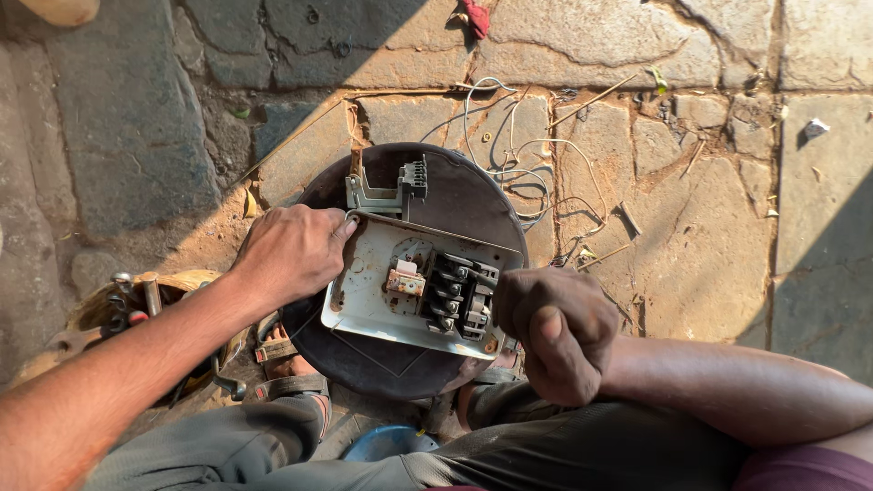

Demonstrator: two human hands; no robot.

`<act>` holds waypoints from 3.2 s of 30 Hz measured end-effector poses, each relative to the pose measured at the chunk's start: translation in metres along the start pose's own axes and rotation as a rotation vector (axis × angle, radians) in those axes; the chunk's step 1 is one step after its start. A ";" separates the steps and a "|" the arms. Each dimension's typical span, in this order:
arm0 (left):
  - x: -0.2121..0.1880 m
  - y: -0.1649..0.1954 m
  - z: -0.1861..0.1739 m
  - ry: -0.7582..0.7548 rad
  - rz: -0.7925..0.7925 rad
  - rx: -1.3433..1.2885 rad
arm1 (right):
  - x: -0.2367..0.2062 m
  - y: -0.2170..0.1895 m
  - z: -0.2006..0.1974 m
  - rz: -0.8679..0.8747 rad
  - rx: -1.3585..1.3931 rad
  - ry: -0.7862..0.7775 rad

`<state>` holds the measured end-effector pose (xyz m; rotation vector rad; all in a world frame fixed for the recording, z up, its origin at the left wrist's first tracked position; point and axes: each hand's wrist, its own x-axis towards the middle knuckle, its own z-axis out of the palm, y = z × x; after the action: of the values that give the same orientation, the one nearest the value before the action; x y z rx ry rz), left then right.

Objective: The person sits on the ground and uses a green screwdriver to tighten screws on the terminals of a white electrical component. They repeatedly adjust the component's position and re-engage the screwdriver to secure the connections.

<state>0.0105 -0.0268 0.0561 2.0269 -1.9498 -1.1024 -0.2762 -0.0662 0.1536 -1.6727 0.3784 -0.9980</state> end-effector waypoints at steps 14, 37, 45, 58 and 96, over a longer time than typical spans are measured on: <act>0.008 -0.042 0.036 0.322 0.528 0.065 | 0.017 0.005 -0.013 -0.023 0.117 -0.182; 0.014 -0.045 0.045 0.369 0.470 0.107 | -0.001 -0.004 -0.016 0.045 0.009 -0.308; 0.014 -0.046 0.041 0.517 0.602 0.102 | -0.005 0.005 -0.021 0.125 0.142 -0.030; 0.007 -0.032 0.028 0.387 0.449 0.061 | -0.004 0.021 -0.019 0.154 0.265 0.080; 0.004 -0.029 0.023 0.457 0.510 0.003 | 0.059 0.022 -0.037 0.021 0.557 -0.889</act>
<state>0.0206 -0.0172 0.0220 1.4704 -2.0295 -0.4716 -0.2642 -0.1376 0.1600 -1.4135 -0.4376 -0.2242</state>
